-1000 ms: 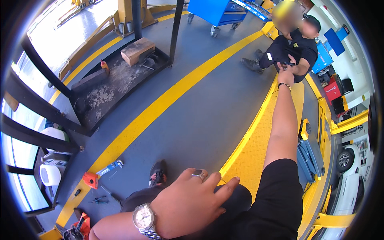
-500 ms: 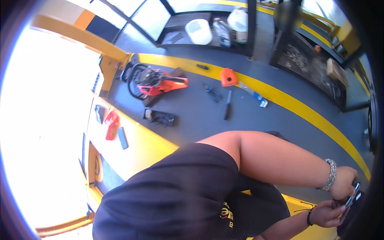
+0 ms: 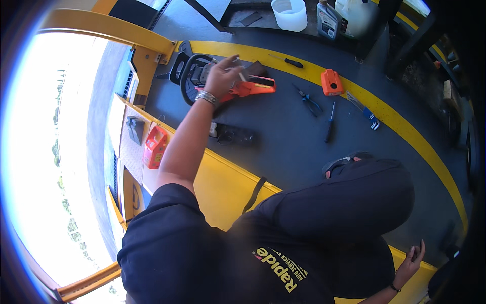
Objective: The person removes the orange top cover of a chainsaw, then uses a socket wrench to remove the spark plug. After inspecting the spark plug, the person reinserts it and replaces the cover.
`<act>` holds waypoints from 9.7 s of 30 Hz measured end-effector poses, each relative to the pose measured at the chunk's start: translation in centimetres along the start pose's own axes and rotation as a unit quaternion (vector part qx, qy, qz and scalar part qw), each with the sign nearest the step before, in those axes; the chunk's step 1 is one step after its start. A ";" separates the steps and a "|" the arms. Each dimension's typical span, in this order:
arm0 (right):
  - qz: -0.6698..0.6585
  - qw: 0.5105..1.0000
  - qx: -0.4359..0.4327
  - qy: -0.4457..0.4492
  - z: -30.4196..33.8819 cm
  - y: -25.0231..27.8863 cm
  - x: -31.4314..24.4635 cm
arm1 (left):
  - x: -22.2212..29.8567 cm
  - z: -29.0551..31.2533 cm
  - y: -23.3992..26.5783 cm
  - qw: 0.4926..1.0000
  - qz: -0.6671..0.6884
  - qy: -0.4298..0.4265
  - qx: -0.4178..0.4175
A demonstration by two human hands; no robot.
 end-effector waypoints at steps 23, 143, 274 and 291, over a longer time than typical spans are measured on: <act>0.263 0.949 -0.153 -0.086 2.4 5.5 15.4 | -8.4 -12.5 5.4 0.659 -0.705 -0.068 -0.256; 0.203 0.898 -0.005 -0.389 5.1 0.8 40.2 | 28.3 15.7 -62.5 0.755 0.183 -0.064 -0.626; 0.129 0.916 0.170 -0.340 6.5 0.6 45.0 | 51.9 50.7 -128.3 0.839 0.148 -0.286 -0.438; 0.126 0.914 0.147 -0.357 6.3 0.4 44.8 | 48.7 48.9 -120.1 0.773 0.265 0.001 -0.577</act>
Point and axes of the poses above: each hand's wrist, its own z-axis away from the middle knuckle, its own y-axis out of the back of the hand, x = y × z, the point moved 9 cm from there along -z, towards the middle knuckle
